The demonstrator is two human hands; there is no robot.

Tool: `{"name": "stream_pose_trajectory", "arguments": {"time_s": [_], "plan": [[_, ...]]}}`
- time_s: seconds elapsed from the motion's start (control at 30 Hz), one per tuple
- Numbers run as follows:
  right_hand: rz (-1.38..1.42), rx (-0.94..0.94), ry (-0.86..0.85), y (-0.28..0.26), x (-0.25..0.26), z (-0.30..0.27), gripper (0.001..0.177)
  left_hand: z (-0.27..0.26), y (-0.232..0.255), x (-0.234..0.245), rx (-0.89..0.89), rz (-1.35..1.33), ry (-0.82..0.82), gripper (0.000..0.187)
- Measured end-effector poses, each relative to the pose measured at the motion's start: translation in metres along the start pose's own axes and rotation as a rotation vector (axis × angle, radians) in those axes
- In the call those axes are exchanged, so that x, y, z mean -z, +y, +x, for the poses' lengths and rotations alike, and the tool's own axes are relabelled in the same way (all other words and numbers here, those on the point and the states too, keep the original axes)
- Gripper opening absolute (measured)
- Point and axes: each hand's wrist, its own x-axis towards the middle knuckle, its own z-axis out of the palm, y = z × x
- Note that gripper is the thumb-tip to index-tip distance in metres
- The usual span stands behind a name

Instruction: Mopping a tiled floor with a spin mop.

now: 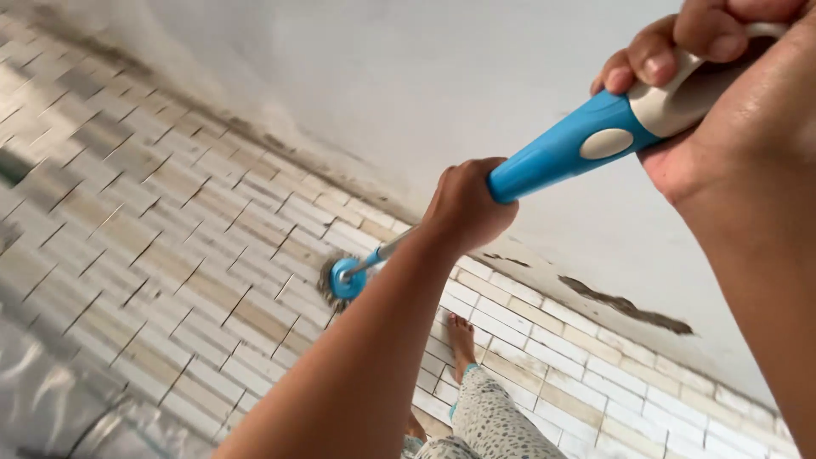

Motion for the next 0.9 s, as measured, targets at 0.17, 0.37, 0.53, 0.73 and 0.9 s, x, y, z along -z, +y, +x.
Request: {"name": "stream_pose_trajectory", "arguments": {"time_s": [0.17, 0.37, 0.53, 0.73, 0.9], "plan": [[0.037, 0.007, 0.331, 0.012, 0.048, -0.008, 0.025, 0.028, -0.005, -0.043, 0.006, 0.196, -0.356, 0.025], [0.128, -0.206, 0.61, 0.041, 0.027, -0.019, 0.025, 0.012, -0.039, -0.046, 0.217, 0.295, -0.387, 0.025], [0.298, -0.365, 0.295, 0.136, -0.025, -0.077, 0.02, -0.053, -0.15, 0.023, 0.167, 0.298, -0.153, 0.02], [0.239, -0.559, -0.093, 0.157, -0.095, -0.163, 0.029, -0.13, -0.225, 0.081, 0.183, 0.592, 0.02, 0.031], [0.265, -0.597, -0.036, 0.117, -0.032, -0.112, 0.032, -0.086, -0.13, 0.024, 0.595, 0.442, 0.001, 0.029]]}}
